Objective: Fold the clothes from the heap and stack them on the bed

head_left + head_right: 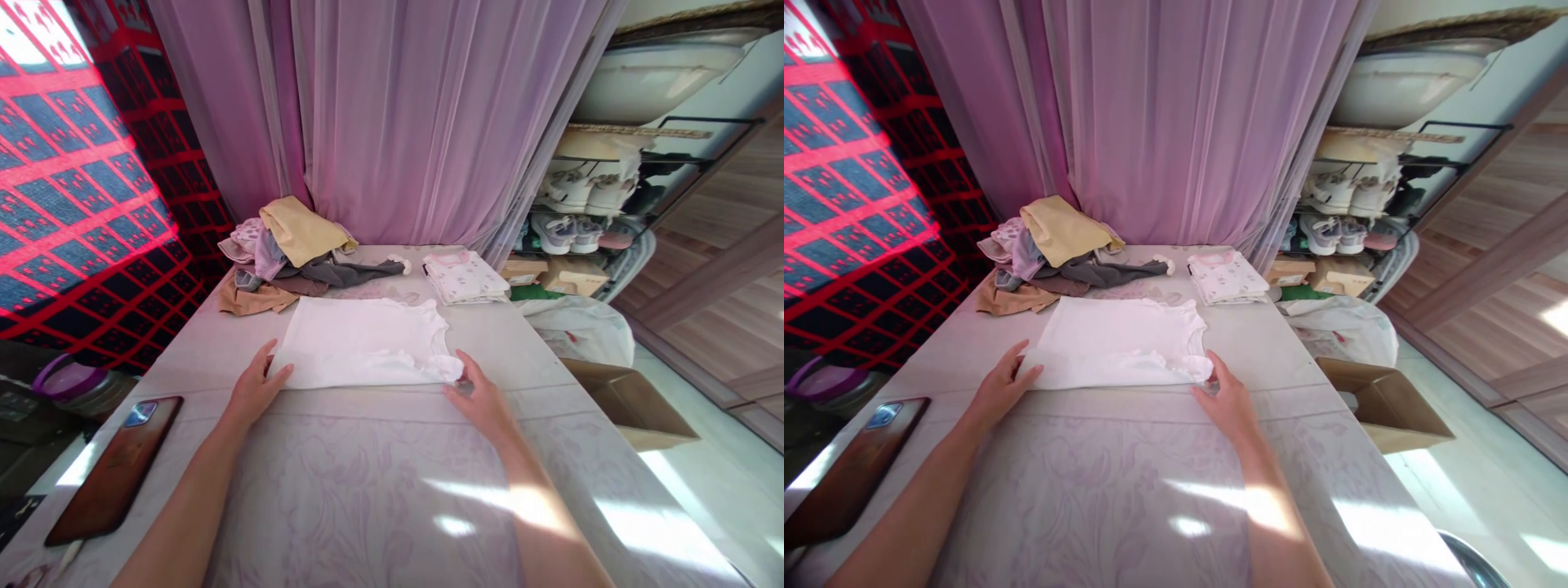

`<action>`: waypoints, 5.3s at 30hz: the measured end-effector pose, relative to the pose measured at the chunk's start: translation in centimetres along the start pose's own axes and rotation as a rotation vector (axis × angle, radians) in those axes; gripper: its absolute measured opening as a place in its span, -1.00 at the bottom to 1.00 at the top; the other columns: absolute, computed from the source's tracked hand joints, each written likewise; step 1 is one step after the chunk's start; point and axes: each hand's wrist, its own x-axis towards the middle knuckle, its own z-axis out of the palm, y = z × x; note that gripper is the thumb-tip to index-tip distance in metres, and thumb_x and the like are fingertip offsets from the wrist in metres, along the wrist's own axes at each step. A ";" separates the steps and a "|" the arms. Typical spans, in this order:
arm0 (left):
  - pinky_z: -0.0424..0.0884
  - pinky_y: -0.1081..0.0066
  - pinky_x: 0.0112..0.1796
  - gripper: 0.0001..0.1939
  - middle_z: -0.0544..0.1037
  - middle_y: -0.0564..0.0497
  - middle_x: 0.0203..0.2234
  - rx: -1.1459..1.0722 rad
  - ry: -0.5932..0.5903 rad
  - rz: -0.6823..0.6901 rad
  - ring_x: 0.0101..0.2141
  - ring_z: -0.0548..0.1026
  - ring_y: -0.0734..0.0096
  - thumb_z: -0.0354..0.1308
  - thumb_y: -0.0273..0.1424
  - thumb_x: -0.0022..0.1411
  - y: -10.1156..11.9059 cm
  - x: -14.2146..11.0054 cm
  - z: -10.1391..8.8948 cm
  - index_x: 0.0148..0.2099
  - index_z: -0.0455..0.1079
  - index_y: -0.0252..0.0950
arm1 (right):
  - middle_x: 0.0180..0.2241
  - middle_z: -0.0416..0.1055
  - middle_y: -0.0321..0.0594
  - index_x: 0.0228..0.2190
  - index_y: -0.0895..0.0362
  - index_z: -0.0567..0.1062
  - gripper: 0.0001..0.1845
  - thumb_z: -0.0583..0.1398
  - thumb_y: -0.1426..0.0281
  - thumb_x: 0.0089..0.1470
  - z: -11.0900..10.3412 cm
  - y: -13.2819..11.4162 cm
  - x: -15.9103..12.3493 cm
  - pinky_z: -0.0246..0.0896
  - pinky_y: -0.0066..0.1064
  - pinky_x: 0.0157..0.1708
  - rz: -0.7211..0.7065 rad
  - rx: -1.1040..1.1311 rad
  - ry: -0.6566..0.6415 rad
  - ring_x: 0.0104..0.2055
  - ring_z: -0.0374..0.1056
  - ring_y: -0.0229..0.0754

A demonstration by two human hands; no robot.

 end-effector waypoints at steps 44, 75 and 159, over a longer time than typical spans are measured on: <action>0.20 0.06 0.16 -0.54 0.39 -0.08 0.16 0.482 -0.053 0.559 0.18 0.29 0.12 -0.09 -0.17 0.33 -0.9 -4.0 4.3 0.18 0.31 -0.22 | -0.32 0.50 -0.18 -0.26 0.09 0.53 -0.70 0.01 0.36 0.24 3.0 -2.7 -1.3 0.24 -0.40 -0.18 -0.484 -0.237 0.148 -0.23 0.39 -0.20; 0.09 -0.05 0.18 -0.47 0.23 -0.13 0.26 0.637 -0.075 0.443 0.25 0.16 -0.01 -0.04 -0.11 0.30 0.4 -4.5 4.4 0.24 0.27 -0.16 | -0.27 0.50 -0.17 -0.21 0.06 0.57 -0.68 0.02 0.43 0.19 5.8 -6.6 -0.9 0.27 -0.38 -0.17 -0.452 -0.257 0.041 -0.21 0.38 -0.19; 0.31 0.27 -0.14 -0.60 0.58 -0.10 -0.14 0.813 -0.221 0.244 -0.11 0.49 0.12 -0.16 -0.22 0.24 2.0 3.6 -0.7 -0.17 0.48 -0.23 | -0.30 0.52 -0.16 -0.23 0.11 0.47 -0.80 0.14 0.32 0.11 0.1 -1.0 -1.5 0.08 -0.29 -0.23 0.044 -0.371 0.290 -0.25 0.37 -0.09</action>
